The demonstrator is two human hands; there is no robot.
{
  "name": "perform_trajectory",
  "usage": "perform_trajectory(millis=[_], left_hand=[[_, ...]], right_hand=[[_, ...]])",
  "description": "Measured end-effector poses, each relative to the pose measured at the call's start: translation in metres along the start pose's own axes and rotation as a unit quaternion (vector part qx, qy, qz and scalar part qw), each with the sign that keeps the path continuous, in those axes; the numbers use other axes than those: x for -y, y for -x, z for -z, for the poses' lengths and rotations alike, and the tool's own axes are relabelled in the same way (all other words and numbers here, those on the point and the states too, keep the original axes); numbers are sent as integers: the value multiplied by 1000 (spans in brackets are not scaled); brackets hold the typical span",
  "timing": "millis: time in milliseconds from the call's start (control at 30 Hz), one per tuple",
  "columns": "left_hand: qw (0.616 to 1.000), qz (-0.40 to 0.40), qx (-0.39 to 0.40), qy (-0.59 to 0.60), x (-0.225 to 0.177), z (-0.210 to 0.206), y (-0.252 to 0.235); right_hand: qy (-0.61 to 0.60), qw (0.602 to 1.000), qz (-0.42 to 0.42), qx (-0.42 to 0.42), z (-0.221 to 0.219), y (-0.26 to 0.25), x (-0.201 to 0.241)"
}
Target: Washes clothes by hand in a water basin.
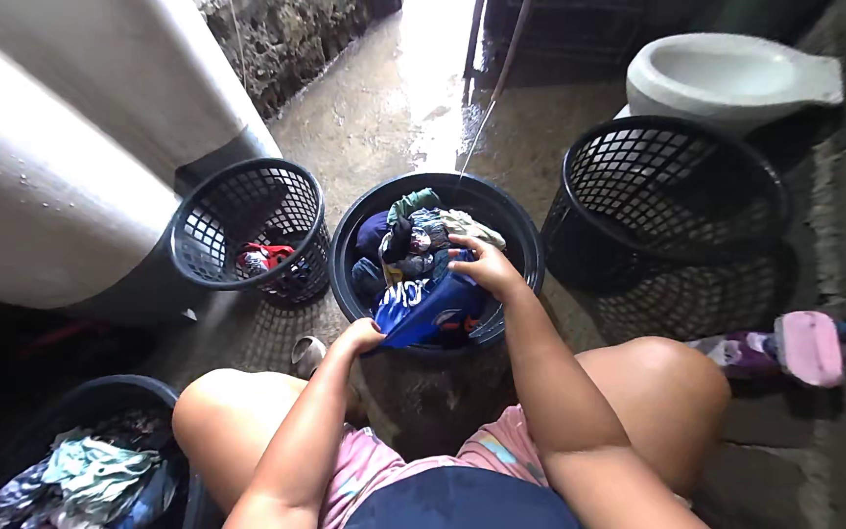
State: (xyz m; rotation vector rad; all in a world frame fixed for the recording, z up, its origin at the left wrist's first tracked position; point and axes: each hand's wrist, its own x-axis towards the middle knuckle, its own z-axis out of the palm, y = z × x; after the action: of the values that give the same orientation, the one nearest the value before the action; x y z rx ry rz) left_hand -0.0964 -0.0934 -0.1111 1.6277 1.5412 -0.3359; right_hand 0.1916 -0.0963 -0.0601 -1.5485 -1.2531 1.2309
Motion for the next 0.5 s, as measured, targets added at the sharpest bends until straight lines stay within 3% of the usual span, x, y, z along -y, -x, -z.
perform_trajectory(millis=[133,233,300,367,433,500], left_hand=[[980,106,24,-168,-5,14,22],[969,134,40,-206,-3,24,34],[976,138,10,-169,3,39,37],[985,121,-68,-99,14,62,36],[988,55,-140,-20,13,96,46],[978,-39,-175,107,-14,135,81]], right_hand=[[158,978,-118,67,-12,-9,-67],[207,956,-163,130,-27,-5,-79],[209,961,-135,123,-27,-5,-68],[201,974,-61,78,-17,-10,-49],[198,980,27,12,-1,-15,-16],[175,979,101,-25,17,-11,38]])
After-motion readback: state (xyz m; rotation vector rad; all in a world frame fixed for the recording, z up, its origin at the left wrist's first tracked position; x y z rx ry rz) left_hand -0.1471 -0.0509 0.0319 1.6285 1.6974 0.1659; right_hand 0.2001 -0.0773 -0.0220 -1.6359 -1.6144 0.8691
